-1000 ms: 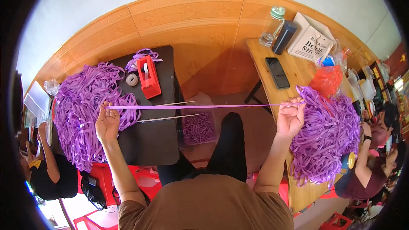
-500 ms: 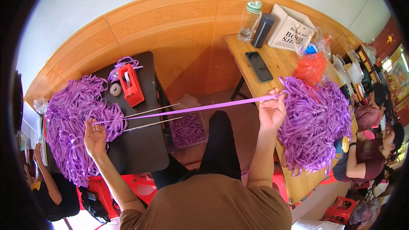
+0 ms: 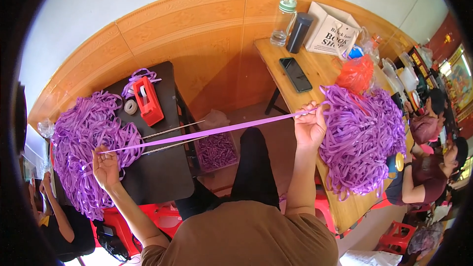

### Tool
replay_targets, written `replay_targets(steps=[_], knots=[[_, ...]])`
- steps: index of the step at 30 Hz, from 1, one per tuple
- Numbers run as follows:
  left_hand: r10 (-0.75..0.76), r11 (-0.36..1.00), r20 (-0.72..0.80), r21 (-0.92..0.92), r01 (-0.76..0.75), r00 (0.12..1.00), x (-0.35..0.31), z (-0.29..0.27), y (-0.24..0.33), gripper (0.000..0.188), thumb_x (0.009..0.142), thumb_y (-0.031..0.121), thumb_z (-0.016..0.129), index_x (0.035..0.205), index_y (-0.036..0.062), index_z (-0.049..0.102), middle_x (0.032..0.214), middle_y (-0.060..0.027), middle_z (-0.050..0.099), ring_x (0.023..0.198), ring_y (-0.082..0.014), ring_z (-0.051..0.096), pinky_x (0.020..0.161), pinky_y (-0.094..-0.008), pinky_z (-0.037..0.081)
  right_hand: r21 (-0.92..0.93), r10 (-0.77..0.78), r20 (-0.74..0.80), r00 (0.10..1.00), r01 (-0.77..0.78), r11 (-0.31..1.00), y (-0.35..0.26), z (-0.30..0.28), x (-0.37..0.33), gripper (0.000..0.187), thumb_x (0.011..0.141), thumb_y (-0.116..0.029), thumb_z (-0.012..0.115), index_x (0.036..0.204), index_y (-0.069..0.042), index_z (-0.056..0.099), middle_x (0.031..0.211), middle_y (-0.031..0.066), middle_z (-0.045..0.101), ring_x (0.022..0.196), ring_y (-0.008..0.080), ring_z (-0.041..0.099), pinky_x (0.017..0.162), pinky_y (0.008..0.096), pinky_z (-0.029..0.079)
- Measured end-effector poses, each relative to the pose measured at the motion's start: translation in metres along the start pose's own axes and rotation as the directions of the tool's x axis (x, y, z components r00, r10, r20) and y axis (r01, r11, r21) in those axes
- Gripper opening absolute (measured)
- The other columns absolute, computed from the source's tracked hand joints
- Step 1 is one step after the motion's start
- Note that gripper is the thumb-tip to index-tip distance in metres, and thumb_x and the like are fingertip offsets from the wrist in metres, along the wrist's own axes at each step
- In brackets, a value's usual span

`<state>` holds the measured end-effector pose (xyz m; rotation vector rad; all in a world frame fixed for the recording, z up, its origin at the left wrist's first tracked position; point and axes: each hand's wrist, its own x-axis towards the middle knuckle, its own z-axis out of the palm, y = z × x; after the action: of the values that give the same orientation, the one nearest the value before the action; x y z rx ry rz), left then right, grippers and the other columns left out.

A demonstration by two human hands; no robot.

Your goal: Winding purple ribbons around a metal jig to create decorative pompoms or bows.

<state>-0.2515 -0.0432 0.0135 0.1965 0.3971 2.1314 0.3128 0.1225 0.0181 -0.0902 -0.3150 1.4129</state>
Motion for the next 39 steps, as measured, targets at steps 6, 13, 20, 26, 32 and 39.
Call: replay_targets(steps=[6, 13, 20, 26, 32, 39], knots=[[0.006, 1.000, 0.010, -0.030, -0.006, 1.000, -0.004, 0.009, -0.005, 0.010, 0.092, 0.011, 0.056, 0.096, 0.0018, 0.058, 0.095, -0.0073, 0.062, 0.092, -0.0218, 0.058, 0.079, -0.0373, 0.046, -0.040, 0.035, 0.040, 0.999, -0.033, 0.999, -0.003, -0.001, -0.003, 0.017, 0.092, -0.016, 0.056, 0.099, -0.002, 0.050, 0.085, 0.0052, 0.051, 0.082, 0.0170, 0.048, 0.075, 0.0327, 0.038], [0.089, 0.996, -0.082, 0.019, -0.088, 0.993, -0.014, 0.029, -0.020, 0.011, 0.094, 0.010, 0.053, 0.097, -0.0004, 0.055, 0.088, -0.0080, 0.059, 0.078, -0.0167, 0.053, 0.061, -0.0275, 0.041, -0.020, -0.002, 0.002, 1.000, 0.002, 1.000, -0.006, -0.001, -0.007, 0.015, 0.091, -0.014, 0.057, 0.096, -0.002, 0.050, 0.085, 0.0038, 0.049, 0.080, 0.0157, 0.047, 0.073, 0.0312, 0.040], [0.032, 0.999, -0.003, 0.009, -0.032, 0.999, -0.025, 0.042, -0.030, 0.009, 0.096, 0.010, 0.051, 0.093, 0.0021, 0.052, 0.090, -0.0067, 0.054, 0.074, -0.0140, 0.048, 0.054, -0.0233, 0.038, 0.057, 0.039, 0.033, 0.999, -0.040, 0.998, -0.017, -0.012, -0.005, 0.012, 0.092, -0.013, 0.057, 0.099, -0.008, 0.049, 0.085, 0.0013, 0.051, 0.078, 0.0121, 0.048, 0.071, 0.0286, 0.040], [-0.006, 0.994, 0.093, 0.110, -0.004, 0.996, -0.033, 0.054, -0.048, 0.004, 0.093, 0.010, 0.056, 0.092, 0.0055, 0.055, 0.089, -0.0044, 0.051, 0.074, -0.0140, 0.044, 0.063, -0.0237, 0.038, 0.029, 0.044, 0.094, 0.995, -0.046, 0.999, -0.029, -0.013, -0.001, 0.019, 0.092, -0.014, 0.057, 0.100, -0.006, 0.043, 0.083, 0.0014, 0.048, 0.074, 0.0110, 0.047, 0.069, 0.0275, 0.037], [-0.022, 0.983, 0.145, 0.184, -0.005, 0.989, -0.041, 0.060, -0.064, 0.006, 0.090, 0.009, 0.059, 0.095, 0.0071, 0.057, 0.088, -0.0017, 0.054, 0.077, -0.0149, 0.049, 0.068, -0.0270, 0.040, 0.015, 0.069, 0.137, 0.988, -0.072, 0.997, -0.034, -0.014, -0.002, 0.015, 0.094, -0.017, 0.055, 0.095, -0.006, 0.045, 0.081, 0.0010, 0.045, 0.069, 0.0103, 0.045, 0.067, 0.0271, 0.036], [0.085, 0.844, 0.207, 0.505, -0.181, 0.975, -0.061, 0.092, -0.114, 0.008, 0.085, -0.003, 0.060, 0.088, 0.0039, 0.056, 0.082, -0.0062, 0.059, 0.065, -0.0123, 0.057, 0.058, -0.0218, 0.040, -0.013, 0.092, 0.155, 0.984, -0.091, 0.996, -0.011, 0.009, -0.009, 0.011, 0.094, -0.015, 0.054, 0.096, -0.005, 0.053, 0.078, 0.0007, 0.044, 0.067, 0.0099, 0.042, 0.063, 0.0264, 0.035]])
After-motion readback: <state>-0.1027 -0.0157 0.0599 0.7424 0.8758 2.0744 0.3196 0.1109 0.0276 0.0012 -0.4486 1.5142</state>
